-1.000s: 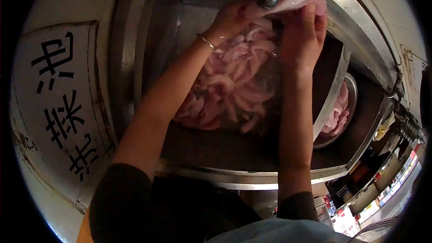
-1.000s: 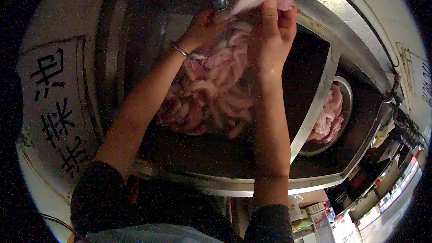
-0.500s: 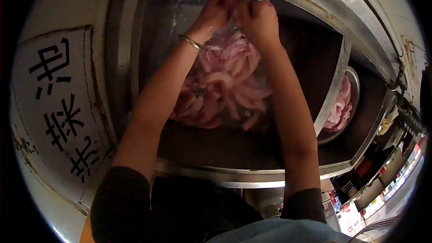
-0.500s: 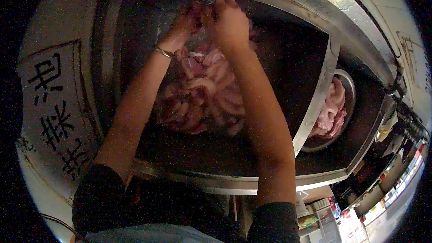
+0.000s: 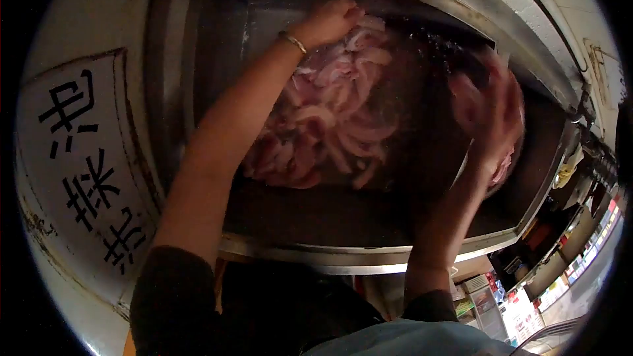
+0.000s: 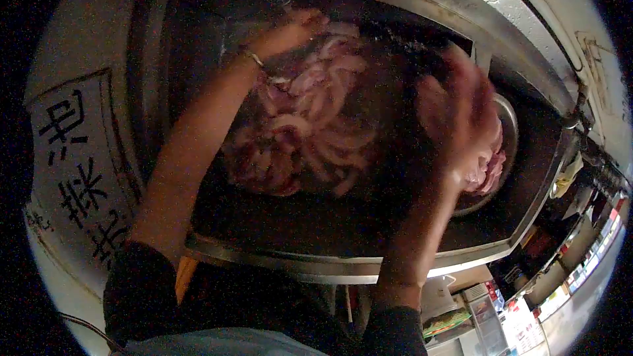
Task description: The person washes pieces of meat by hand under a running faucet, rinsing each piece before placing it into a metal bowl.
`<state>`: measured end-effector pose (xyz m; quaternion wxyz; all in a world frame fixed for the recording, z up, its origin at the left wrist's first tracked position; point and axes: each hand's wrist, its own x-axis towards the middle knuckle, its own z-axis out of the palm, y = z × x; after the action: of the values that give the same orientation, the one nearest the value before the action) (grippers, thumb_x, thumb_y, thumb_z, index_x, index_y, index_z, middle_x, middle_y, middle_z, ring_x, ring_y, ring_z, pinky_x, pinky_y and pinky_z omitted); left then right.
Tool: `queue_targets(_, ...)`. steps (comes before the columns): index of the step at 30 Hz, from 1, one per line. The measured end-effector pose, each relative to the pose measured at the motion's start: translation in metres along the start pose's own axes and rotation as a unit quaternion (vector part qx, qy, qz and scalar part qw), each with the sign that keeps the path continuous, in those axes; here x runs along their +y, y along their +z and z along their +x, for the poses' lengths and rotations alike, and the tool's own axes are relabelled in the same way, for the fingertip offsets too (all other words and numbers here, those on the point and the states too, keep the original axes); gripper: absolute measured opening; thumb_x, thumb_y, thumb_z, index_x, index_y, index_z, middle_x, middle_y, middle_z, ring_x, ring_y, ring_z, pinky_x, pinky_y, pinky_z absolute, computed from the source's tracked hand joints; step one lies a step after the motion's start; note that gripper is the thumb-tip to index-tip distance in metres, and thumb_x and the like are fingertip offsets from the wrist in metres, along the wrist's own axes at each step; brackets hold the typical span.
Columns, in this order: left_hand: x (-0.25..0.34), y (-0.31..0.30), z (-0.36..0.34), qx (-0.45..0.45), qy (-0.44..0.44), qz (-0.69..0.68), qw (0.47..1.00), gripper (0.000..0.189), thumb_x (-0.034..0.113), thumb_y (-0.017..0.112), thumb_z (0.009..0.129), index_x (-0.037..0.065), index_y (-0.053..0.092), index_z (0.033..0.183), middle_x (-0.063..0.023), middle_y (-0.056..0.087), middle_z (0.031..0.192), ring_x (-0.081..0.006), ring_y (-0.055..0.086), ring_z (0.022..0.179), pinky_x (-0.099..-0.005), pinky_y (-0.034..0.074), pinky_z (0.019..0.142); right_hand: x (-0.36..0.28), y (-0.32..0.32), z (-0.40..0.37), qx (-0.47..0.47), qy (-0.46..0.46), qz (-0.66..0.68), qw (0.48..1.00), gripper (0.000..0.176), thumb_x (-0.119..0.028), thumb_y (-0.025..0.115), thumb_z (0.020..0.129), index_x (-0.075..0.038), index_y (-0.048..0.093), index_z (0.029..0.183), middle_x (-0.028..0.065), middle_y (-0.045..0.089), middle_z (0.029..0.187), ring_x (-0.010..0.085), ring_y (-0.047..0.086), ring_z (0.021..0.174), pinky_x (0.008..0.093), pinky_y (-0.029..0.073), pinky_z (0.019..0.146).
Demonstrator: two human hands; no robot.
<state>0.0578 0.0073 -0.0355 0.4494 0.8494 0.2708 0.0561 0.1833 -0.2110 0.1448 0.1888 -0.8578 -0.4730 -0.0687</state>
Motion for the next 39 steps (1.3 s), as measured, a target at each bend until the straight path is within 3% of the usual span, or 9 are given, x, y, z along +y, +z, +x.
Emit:
queue_targets(9,-0.010,0.061,-0.016,0.037,-0.043,0.086,0.995,0.038,0.032,0.057,0.072,0.005,0.055,0.098,-0.0201,0.057,0.094,-0.0317,0.055,0.086,-0.0362,0.043,0.079,0.140,-0.050,-0.112,0.038,0.368,0.161,0.915,0.032,-0.018,0.055,0.083,0.001,0.052,0.109,0.0127,0.055,0.107,0.0182,0.053,0.096,0.0284,0.044,0.079)
queue_targets(16,-0.051,0.096,-0.027,-0.100,-0.096,-0.188,0.972,0.044,0.034,0.059,0.069,0.004,0.056,0.100,-0.0178,0.059,0.095,-0.0289,0.057,0.085,-0.0336,0.044,0.077,0.041,0.016,-0.049,-0.020,0.163,0.111,0.980,0.030,-0.017,0.055,0.081,0.001,0.055,0.104,0.0096,0.056,0.102,0.0169,0.054,0.089,0.0239,0.040,0.080)
queue_targets(17,-0.037,0.089,-0.039,-0.063,-0.070,-0.205,0.974,0.040,0.033,0.059,0.070,0.004,0.057,0.097,-0.0156,0.060,0.092,-0.0270,0.057,0.081,-0.0336,0.045,0.074,0.013,0.036,-0.037,-0.072,0.315,0.318,0.891,0.030,-0.020,0.057,0.079,-0.002,0.056,0.103,0.0094,0.055,0.104,0.0167,0.053,0.092,0.0251,0.039,0.081)
queue_targets(23,-0.082,0.068,-0.056,-0.190,-0.119,-0.247,0.943,0.024,0.024,0.055,0.079,0.004,0.057,0.092,-0.0047,0.058,0.077,-0.0164,0.055,0.069,-0.0295,0.047,0.064,0.102,0.381,-0.136,-0.119,0.091,0.330,0.932,0.028,-0.018,0.058,0.074,-0.003,0.057,0.098,0.0130,0.061,0.089,0.0242,0.059,0.083,0.0360,0.046,0.070)
queue_targets(24,-0.095,0.066,-0.062,-0.191,-0.154,-0.459,0.854,0.023,0.022,0.055,0.081,0.004,0.056,0.096,-0.0011,0.057,0.075,-0.0136,0.054,0.071,-0.0283,0.046,0.063,0.066,0.340,-0.117,-0.137,0.085,0.306,0.938,0.027,-0.016,0.057,0.074,-0.003,0.057,0.097,0.0134,0.061,0.086,0.0246,0.059,0.080,0.0366,0.046,0.067)
queue_targets(28,-0.090,0.038,-0.082,0.127,-0.178,-0.282,0.934,0.022,0.024,0.050,0.084,0.003,0.054,0.087,-0.0025,0.054,0.073,-0.0101,0.051,0.072,-0.0221,0.044,0.064,-0.044,0.222,-0.039,-0.217,0.037,0.291,0.931,0.023,-0.007,0.051,0.075,-0.003,0.056,0.097,0.0113,0.060,0.082,0.0188,0.058,0.074,0.0320,0.045,0.062)
queue_targets(32,-0.009,-0.016,-0.083,0.155,-0.130,-0.417,0.886,0.024,0.025,0.052,0.083,0.002,0.055,0.089,-0.0018,0.056,0.080,-0.0086,0.050,0.080,-0.0211,0.043,0.066,-0.083,0.183,0.024,-0.209,0.011,0.434,0.876,0.023,-0.001,0.046,0.080,-0.002,0.053,0.101,0.0068,0.059,0.085,0.0096,0.054,0.072,0.0238,0.045,0.061)
queue_targets(34,0.011,-0.034,-0.078,0.066,-0.108,-0.492,0.861,0.027,0.025,0.055,0.082,0.001,0.056,0.095,-0.0008,0.057,0.088,-0.0072,0.050,0.080,-0.0215,0.043,0.068,-0.097,0.164,0.049,-0.263,0.085,0.700,0.658,0.021,-0.006,0.043,0.085,-0.001,0.051,0.104,0.0037,0.057,0.083,0.0098,0.053,0.074,0.0221,0.044,0.061)
queue_targets(39,0.021,-0.045,-0.061,0.083,-0.055,-0.464,0.880,0.028,0.026,0.058,0.081,0.002,0.057,0.096,0.0023,0.056,0.086,-0.0040,0.048,0.075,-0.0202,0.041,0.065,-0.103,0.148,0.072,-0.213,-0.011,0.668,0.713,0.023,-0.012,0.043,0.087,0.000,0.050,0.106,0.0029,0.057,0.086,0.0093,0.053,0.076,0.0211,0.043,0.065)
